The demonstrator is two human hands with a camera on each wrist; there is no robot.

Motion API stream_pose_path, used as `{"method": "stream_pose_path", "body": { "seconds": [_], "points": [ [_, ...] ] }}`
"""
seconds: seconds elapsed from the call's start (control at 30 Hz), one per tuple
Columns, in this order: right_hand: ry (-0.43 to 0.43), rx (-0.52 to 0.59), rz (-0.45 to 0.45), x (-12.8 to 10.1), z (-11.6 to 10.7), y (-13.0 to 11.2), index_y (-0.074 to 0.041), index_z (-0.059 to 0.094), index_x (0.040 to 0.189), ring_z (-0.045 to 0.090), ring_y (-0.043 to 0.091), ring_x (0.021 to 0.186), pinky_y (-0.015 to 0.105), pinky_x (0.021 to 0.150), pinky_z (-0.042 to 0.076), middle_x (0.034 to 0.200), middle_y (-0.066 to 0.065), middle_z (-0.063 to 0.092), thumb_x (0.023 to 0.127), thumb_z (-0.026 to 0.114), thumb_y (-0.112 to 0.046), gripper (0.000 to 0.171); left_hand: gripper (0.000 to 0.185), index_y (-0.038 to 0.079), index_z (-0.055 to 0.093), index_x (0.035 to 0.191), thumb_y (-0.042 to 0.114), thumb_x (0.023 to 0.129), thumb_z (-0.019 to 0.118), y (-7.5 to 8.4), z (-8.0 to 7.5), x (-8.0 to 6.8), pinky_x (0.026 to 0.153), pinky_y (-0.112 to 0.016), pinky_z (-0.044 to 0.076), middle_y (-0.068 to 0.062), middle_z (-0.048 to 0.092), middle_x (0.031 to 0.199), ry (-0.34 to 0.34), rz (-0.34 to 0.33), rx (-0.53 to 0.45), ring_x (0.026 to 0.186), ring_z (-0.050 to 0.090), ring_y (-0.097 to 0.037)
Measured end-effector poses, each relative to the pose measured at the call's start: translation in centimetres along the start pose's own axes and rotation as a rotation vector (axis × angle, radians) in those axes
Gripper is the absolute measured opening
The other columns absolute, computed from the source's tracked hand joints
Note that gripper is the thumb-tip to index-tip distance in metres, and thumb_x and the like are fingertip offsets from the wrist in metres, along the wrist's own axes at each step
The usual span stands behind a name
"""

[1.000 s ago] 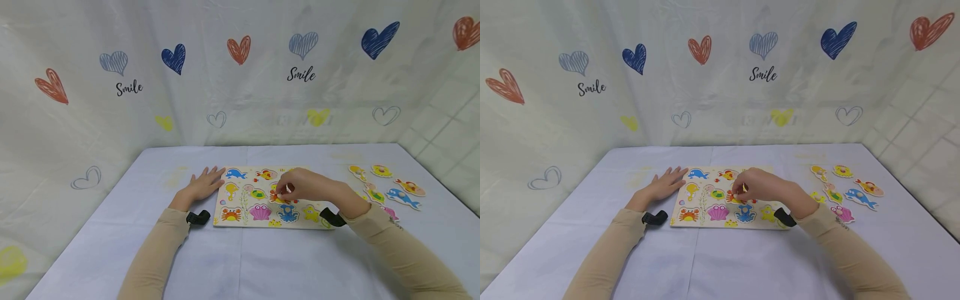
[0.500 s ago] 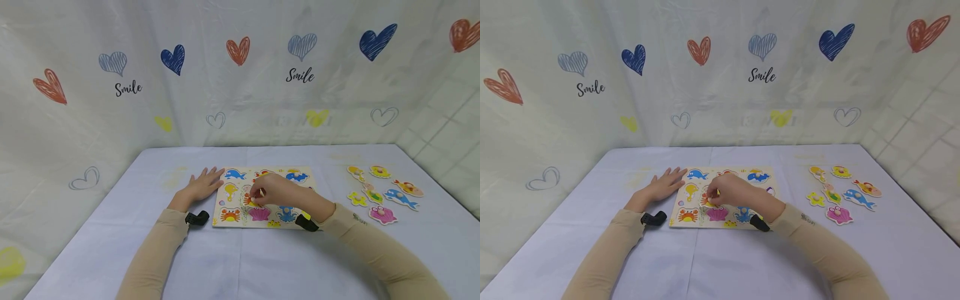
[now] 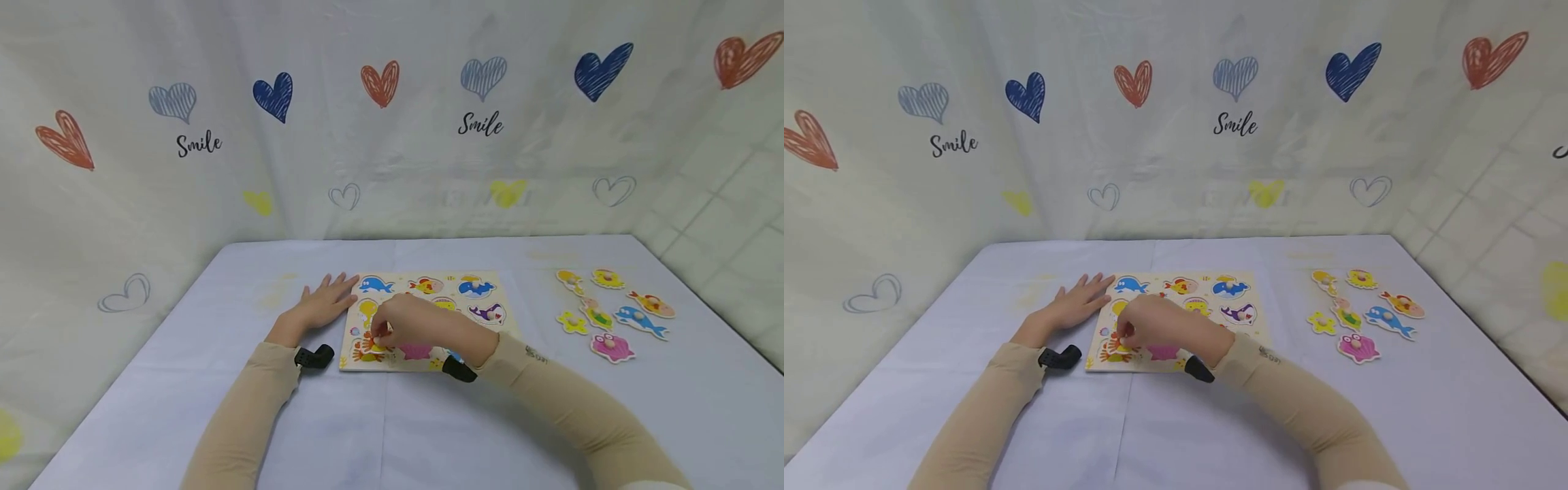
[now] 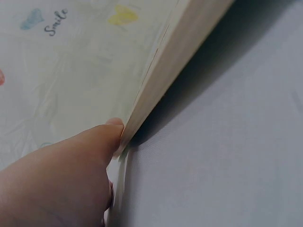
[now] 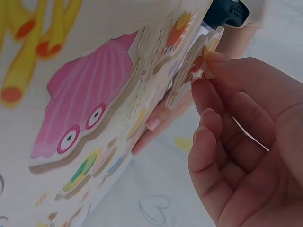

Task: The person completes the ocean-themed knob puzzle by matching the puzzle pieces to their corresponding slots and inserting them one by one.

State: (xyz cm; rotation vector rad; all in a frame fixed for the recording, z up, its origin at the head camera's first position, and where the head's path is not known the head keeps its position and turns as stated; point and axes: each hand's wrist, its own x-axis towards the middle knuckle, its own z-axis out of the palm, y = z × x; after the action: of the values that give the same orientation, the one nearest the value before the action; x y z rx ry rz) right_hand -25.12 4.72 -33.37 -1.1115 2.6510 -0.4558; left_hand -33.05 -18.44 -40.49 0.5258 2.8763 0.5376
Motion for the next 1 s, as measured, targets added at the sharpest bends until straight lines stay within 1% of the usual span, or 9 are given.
{"method": "stream_pose_path", "body": {
  "seconds": [0.07,0.27,0.5,0.73,1.0],
  "points": [
    [-0.004,-0.021,0.007,0.4,0.3,-0.3,-0.016,0.081,0.097,0.058,0.009,0.081,0.02,0.075,0.051,0.08,-0.012,0.066,0.092,0.08,-0.018,0.006,0.065,0.026,0.023,0.165,0.055,0.108,0.036,-0.1,0.0,0.0,0.113,-0.075,-0.004,-0.011,0.012,0.171,-0.003,0.001,0.001,0.155,-0.001,-0.041],
    [-0.023,-0.022,0.041,1.3,0.9,-0.9,-0.016,0.081,0.099,0.058,0.009,0.082,0.023,0.076,0.05,0.08,-0.012,0.066,0.092,0.08,-0.019,0.007,0.066,0.027,0.023,0.165,0.057,0.108,0.036,-0.1,-0.2,0.1,0.113,-0.075,-0.004,-0.011,0.012,0.171,0.001,0.008,-0.004,0.155,-0.001,-0.041],
    [-0.029,-0.078,0.03,2.1,0.9,-1.2,-0.017,0.081,0.099,0.058,0.008,0.081,0.022,0.077,0.05,0.082,-0.012,0.067,0.093,0.079,-0.02,0.007,0.065,0.027,0.024,0.165,0.057,0.108,0.036,0.0,-0.2,0.1,0.113,-0.075,-0.004,-0.01,0.013,0.171,0.004,0.004,-0.002,0.156,-0.001,-0.04],
    [-0.044,-0.073,0.023,2.1,0.7,-1.3,-0.016,0.08,0.096,0.058,0.008,0.079,0.023,0.076,0.051,0.082,-0.011,0.068,0.093,0.079,-0.019,0.005,0.064,0.026,0.024,0.165,0.054,0.109,0.037,0.1,-0.2,-0.1,0.113,-0.074,-0.005,-0.012,0.013,0.171,0.0,0.004,-0.016,0.155,-0.001,-0.041],
    [-0.046,-0.079,0.026,2.0,0.9,-1.3,-0.017,0.081,0.097,0.059,0.007,0.08,0.022,0.077,0.05,0.082,-0.012,0.069,0.092,0.08,-0.021,0.006,0.064,0.025,0.025,0.165,0.054,0.109,0.037,0.3,-0.1,-0.3,0.114,-0.074,-0.006,-0.012,0.013,0.17,-0.002,-0.001,-0.016,0.155,-0.001,-0.041]
  ]
}}
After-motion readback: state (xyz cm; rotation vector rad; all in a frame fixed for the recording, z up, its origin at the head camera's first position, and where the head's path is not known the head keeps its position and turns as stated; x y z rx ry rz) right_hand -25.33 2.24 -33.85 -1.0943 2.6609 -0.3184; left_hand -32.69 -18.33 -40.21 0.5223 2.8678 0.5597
